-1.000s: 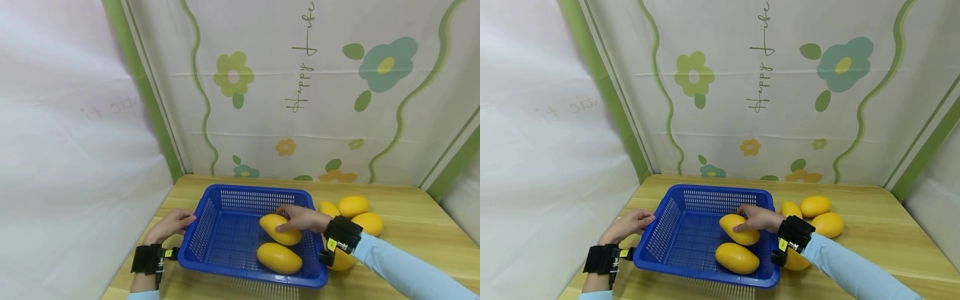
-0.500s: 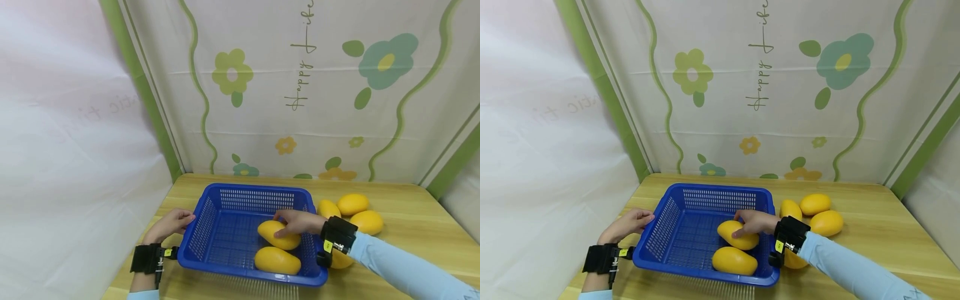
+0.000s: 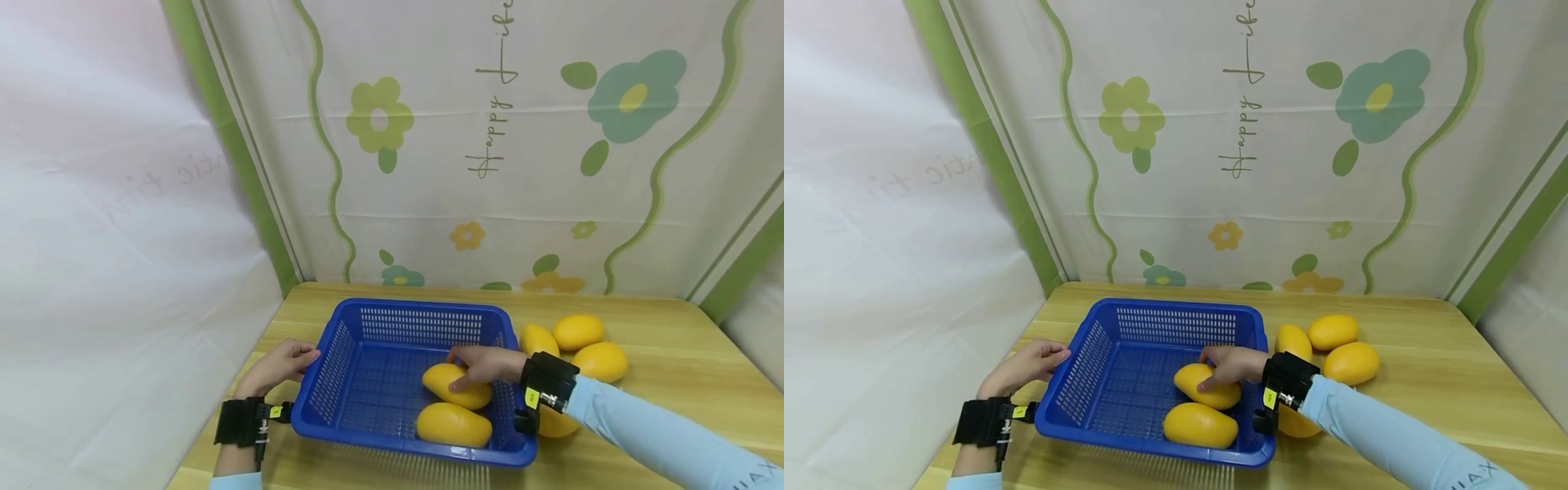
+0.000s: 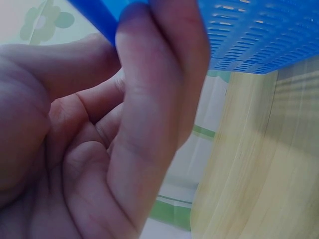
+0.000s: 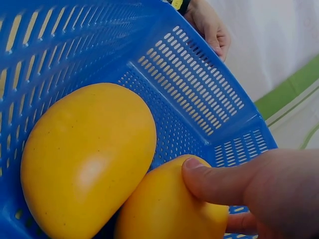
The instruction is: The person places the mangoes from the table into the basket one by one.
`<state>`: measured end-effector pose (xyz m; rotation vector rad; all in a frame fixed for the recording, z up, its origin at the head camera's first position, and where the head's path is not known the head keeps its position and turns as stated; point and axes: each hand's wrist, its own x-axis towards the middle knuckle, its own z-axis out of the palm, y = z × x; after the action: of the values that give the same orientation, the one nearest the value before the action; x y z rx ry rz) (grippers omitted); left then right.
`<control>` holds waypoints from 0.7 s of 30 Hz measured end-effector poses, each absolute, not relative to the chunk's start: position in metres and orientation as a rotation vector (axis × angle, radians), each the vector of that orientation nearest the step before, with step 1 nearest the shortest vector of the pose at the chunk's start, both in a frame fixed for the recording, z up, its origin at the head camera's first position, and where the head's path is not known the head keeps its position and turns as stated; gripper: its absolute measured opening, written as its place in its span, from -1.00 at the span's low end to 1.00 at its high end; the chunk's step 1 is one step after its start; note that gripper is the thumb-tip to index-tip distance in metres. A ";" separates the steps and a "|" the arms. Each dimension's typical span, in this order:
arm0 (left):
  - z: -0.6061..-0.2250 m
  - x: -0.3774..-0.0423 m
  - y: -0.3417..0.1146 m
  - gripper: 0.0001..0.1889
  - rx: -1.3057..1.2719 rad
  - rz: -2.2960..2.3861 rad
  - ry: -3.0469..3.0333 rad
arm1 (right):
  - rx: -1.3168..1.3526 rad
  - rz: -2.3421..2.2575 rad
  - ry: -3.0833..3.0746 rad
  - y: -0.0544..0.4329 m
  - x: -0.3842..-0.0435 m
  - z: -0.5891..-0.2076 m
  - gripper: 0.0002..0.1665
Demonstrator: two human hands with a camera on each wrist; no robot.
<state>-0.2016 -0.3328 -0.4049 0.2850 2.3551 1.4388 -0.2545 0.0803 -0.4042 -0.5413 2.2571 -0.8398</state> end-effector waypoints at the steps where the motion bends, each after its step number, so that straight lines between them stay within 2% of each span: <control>1: -0.405 -0.202 -0.333 -0.60 0.286 1.439 2.355 | -0.544 -0.834 2.259 0.080 -0.255 -0.405 -0.47; 21: -0.404 -0.200 -0.332 -0.61 0.286 1.433 2.371 | -0.575 -0.856 2.279 0.084 -0.253 -0.395 -0.41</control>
<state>-0.2005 -0.3320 -0.4038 0.2857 2.3708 1.4326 -0.2525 0.0840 -0.3954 -0.5752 2.2786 -0.8562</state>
